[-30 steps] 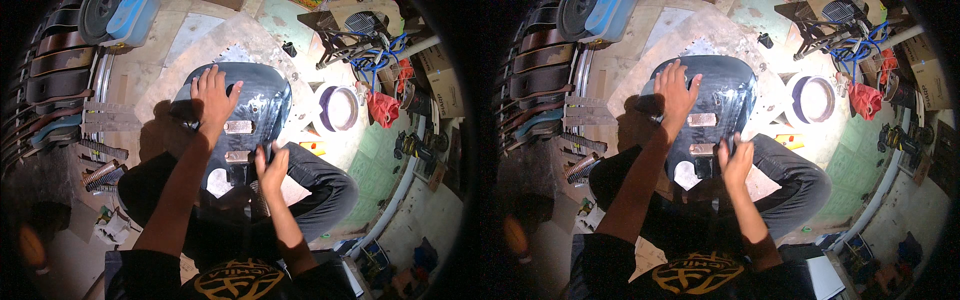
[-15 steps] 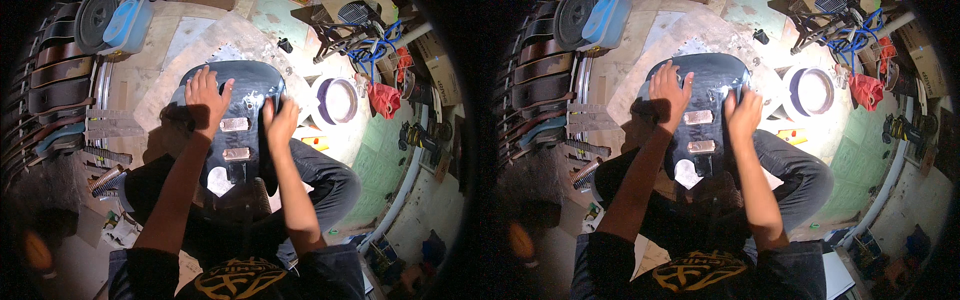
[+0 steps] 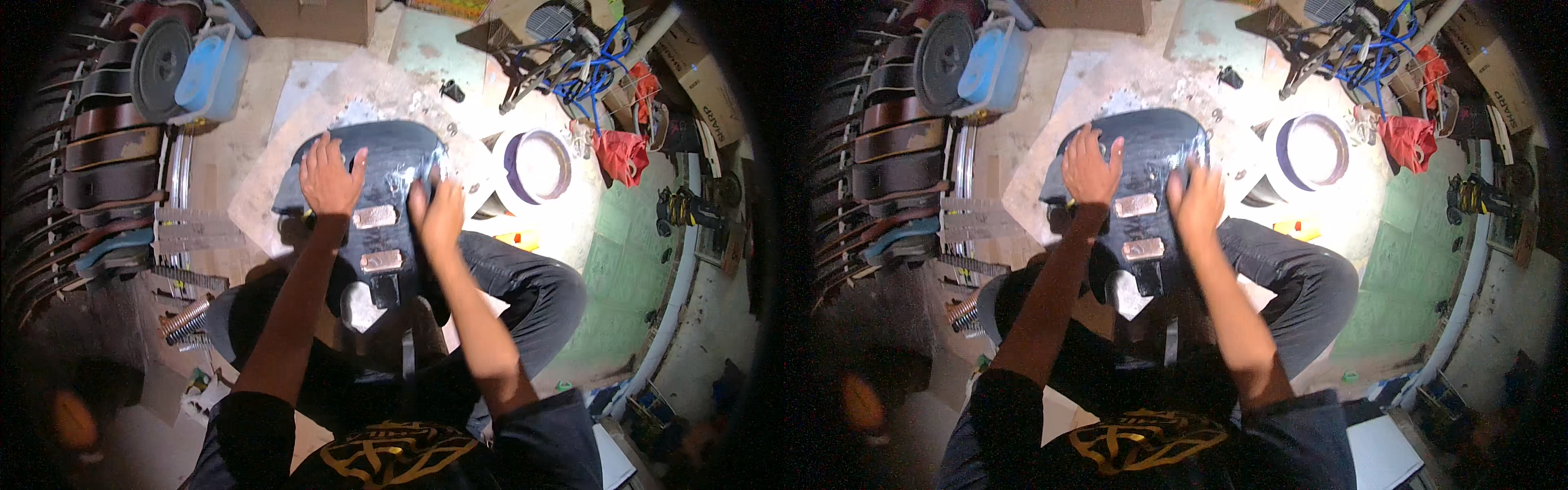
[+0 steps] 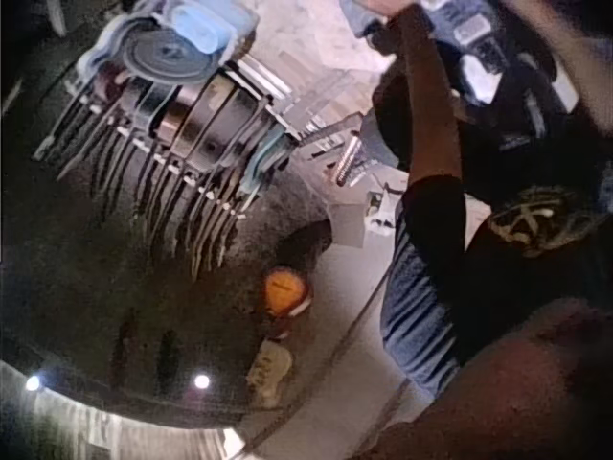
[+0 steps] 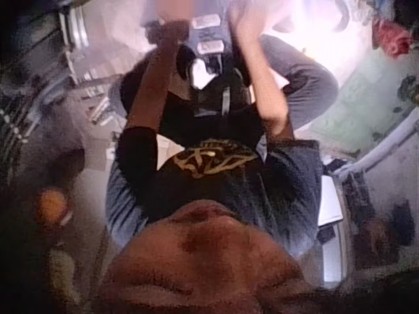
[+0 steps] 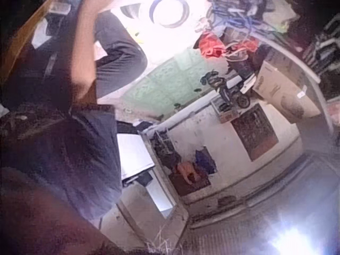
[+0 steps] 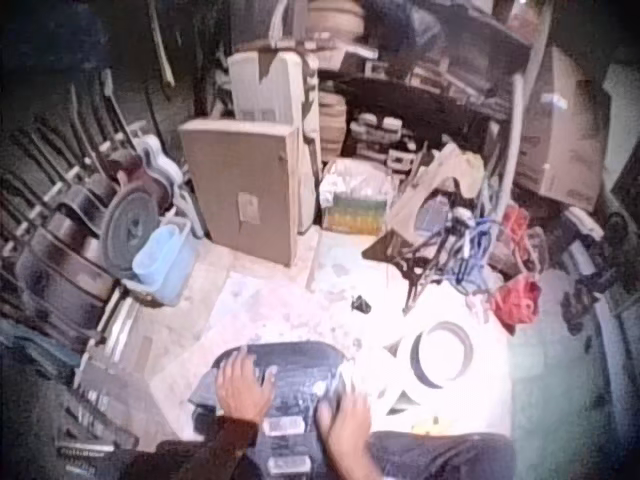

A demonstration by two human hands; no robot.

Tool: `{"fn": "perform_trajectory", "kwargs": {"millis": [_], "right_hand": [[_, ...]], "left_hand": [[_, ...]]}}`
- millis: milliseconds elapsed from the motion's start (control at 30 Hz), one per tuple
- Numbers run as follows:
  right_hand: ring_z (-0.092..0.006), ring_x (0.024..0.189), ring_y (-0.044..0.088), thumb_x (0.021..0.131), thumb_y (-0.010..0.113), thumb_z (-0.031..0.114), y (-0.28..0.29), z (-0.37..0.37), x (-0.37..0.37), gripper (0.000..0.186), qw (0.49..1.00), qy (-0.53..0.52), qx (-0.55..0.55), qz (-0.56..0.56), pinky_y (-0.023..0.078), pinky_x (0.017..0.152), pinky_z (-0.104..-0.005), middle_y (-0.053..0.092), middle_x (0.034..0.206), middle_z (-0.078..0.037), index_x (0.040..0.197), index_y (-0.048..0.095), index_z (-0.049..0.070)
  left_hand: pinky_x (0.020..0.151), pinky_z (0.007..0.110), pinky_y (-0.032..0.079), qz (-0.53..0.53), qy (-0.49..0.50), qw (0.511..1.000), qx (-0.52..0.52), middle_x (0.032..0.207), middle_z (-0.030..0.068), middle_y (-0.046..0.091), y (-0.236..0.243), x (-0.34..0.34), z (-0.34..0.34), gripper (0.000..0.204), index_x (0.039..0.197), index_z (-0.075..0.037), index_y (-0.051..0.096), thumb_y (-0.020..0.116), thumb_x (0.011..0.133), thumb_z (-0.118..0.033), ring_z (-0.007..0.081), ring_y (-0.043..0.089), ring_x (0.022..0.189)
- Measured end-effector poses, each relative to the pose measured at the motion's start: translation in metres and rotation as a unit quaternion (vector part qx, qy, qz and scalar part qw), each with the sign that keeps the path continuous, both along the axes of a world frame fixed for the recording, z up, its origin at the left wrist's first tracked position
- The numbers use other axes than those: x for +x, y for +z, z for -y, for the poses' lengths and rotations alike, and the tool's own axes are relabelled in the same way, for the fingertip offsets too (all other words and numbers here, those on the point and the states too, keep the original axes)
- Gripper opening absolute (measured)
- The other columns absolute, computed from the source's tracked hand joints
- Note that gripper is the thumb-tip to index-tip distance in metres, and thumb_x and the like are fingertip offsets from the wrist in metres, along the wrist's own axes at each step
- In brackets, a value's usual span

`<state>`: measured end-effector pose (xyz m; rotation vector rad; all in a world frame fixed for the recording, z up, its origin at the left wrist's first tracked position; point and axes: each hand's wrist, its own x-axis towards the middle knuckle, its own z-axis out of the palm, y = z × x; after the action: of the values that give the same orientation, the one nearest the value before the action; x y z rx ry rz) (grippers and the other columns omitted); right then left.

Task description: The person applies a liquid from a container to the surface of a guitar body, then uses a cloth to wipe and spread the liquid across the wood.

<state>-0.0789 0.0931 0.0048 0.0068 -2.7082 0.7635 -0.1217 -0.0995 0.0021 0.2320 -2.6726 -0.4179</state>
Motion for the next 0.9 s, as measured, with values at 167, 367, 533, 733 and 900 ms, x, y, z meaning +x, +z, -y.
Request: {"fn": "perform_trajectory", "kwargs": {"millis": [167,367,533,733,900], "right_hand": [[-0.0382,0.094,0.065,0.08,0.083,0.02,0.04,-0.019,0.143,0.047,0.953,0.11,-0.159,0.232,0.051,0.08,-0.0458,0.064,0.099,-0.022,0.12,0.06,0.006],[-0.0222,0.091,0.067,0.079,0.086,0.018,0.101,-0.099,0.102,0.054,0.95,0.053,-0.251,0.177,0.053,0.083,-0.0376,0.069,0.098,-0.017,0.121,0.057,0.001],[-0.0165,0.098,0.063,0.086,0.078,0.005,0.134,-0.137,0.067,0.051,0.889,-0.053,-0.425,0.159,0.051,0.088,-0.0312,0.065,0.109,-0.013,0.127,0.05,-0.004],[-0.0161,0.101,0.063,0.087,0.075,0.0,0.144,-0.115,0.074,0.054,0.817,-0.067,-0.556,0.137,0.052,0.089,-0.0304,0.064,0.111,-0.013,0.132,0.046,-0.003],[-0.0153,0.101,0.064,0.087,0.074,-0.002,0.139,-0.112,0.077,0.053,0.804,-0.064,-0.576,0.133,0.052,0.09,-0.0305,0.064,0.111,-0.013,0.132,0.045,-0.003]], "left_hand": [[0.116,0.05,0.034,0.047,-0.003,0.997,0.056,0.145,0.018,0.055,0.005,0.0,0.004,0.065,0.128,-0.003,0.061,0.066,0.09,-0.054,0.0341,0.048,0.137],[0.12,0.054,0.026,0.126,-0.001,0.989,0.08,0.155,0.0252,0.041,0.051,0.022,0.028,0.08,0.145,-0.001,0.049,0.075,0.086,-0.049,0.0429,0.031,0.147],[0.121,0.055,0.024,0.127,-0.103,0.984,0.074,0.156,0.0194,0.044,0.001,0.048,0.052,0.064,0.148,-0.005,0.05,0.069,0.094,-0.035,0.0458,0.03,0.149],[0.119,0.051,0.033,0.112,-0.242,0.962,0.057,0.15,0.0125,0.054,0.002,-0.043,-0.02,0.051,0.141,-0.012,0.06,0.066,0.095,-0.034,0.0386,0.04,0.145],[0.119,0.052,0.034,0.129,-0.392,0.911,0.01,0.147,0.0091,0.057,0.004,-0.042,-0.093,0.054,0.135,-0.012,0.064,0.071,0.087,-0.033,0.0356,0.045,0.142]]}}
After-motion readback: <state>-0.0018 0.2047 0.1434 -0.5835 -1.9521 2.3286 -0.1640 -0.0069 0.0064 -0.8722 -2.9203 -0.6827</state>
